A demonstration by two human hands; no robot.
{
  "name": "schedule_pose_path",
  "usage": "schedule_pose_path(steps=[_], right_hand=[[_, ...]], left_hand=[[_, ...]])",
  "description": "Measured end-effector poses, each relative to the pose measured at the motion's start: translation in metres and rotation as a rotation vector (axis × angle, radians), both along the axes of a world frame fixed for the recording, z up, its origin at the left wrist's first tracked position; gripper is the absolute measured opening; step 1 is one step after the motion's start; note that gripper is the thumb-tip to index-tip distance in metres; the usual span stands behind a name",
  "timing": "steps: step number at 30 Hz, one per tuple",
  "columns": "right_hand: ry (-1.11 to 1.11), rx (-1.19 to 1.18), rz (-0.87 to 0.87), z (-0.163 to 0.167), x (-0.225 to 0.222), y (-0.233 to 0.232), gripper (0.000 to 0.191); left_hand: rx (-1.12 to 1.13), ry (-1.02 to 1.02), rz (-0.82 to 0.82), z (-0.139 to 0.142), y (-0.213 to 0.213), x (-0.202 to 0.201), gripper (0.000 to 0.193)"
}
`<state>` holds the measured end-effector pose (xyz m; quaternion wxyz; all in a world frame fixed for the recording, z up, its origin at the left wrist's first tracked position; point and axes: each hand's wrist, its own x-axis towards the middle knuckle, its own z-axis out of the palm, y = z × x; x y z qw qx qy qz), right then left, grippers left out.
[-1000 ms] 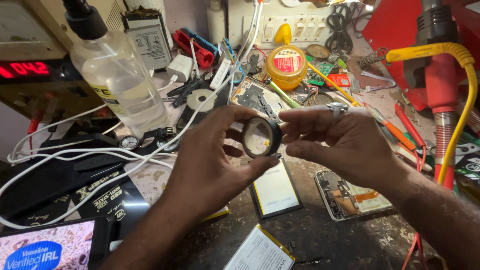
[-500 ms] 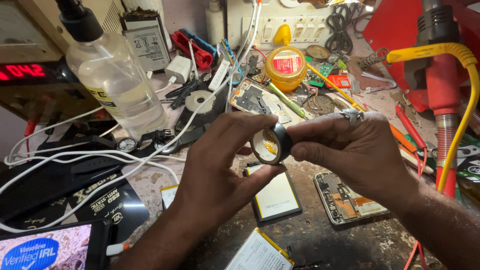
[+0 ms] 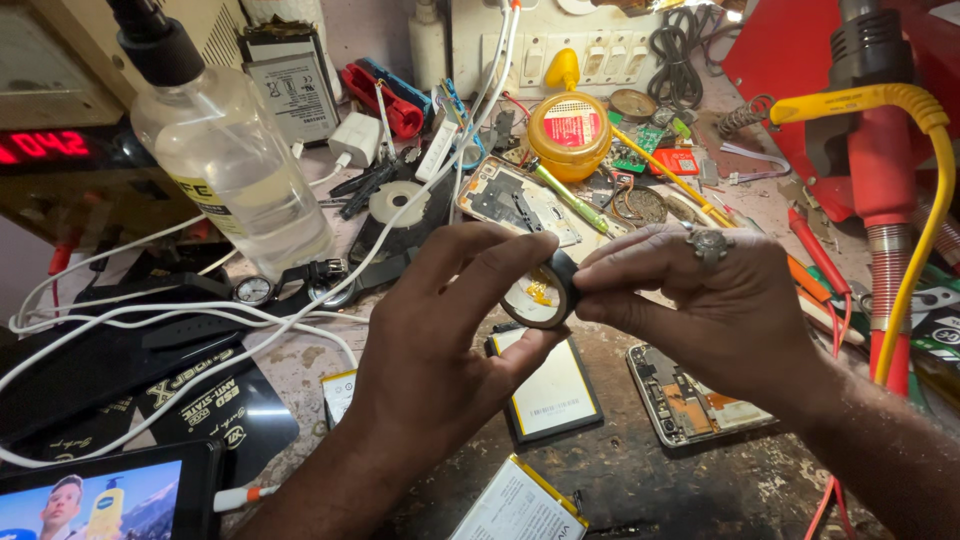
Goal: The person handles a rectangular lithium-ion battery and applies black adhesive tape to its edges. They peel the backing from the tape, align it along the battery perimeter, and press it down to secure it. The battery is then placed on the workbench.
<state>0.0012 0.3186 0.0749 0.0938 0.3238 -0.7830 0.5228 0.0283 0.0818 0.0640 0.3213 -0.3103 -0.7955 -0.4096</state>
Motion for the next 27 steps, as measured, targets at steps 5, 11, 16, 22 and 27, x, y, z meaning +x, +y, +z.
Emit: schedule_pose_path(steps=[5,11,16,22,27], right_hand=[[0.000,0.069,0.029,0.006,0.001,0.000,0.015],[0.312,0.266,-0.029,0.013,0.006,-0.009,0.017],[0.317,0.265,-0.048,0.015,0.010,-0.014,0.018],[0.335,0.261,-0.133,0.010,0.011,-0.015,0.016],[0.472,0.291,-0.192,0.004,0.021,-0.016,0.018]], left_hand=[[-0.021,-0.015,-0.013,0.002,-0.001,0.002,0.064],[-0.011,-0.041,-0.027,0.002,-0.004,0.005,0.064],[-0.002,-0.114,-0.083,0.001,-0.001,0.007,0.063],[-0.058,-0.077,-0.114,0.004,-0.002,0.006,0.053],[-0.027,-0.243,-0.028,0.002,0.002,0.006,0.051]])
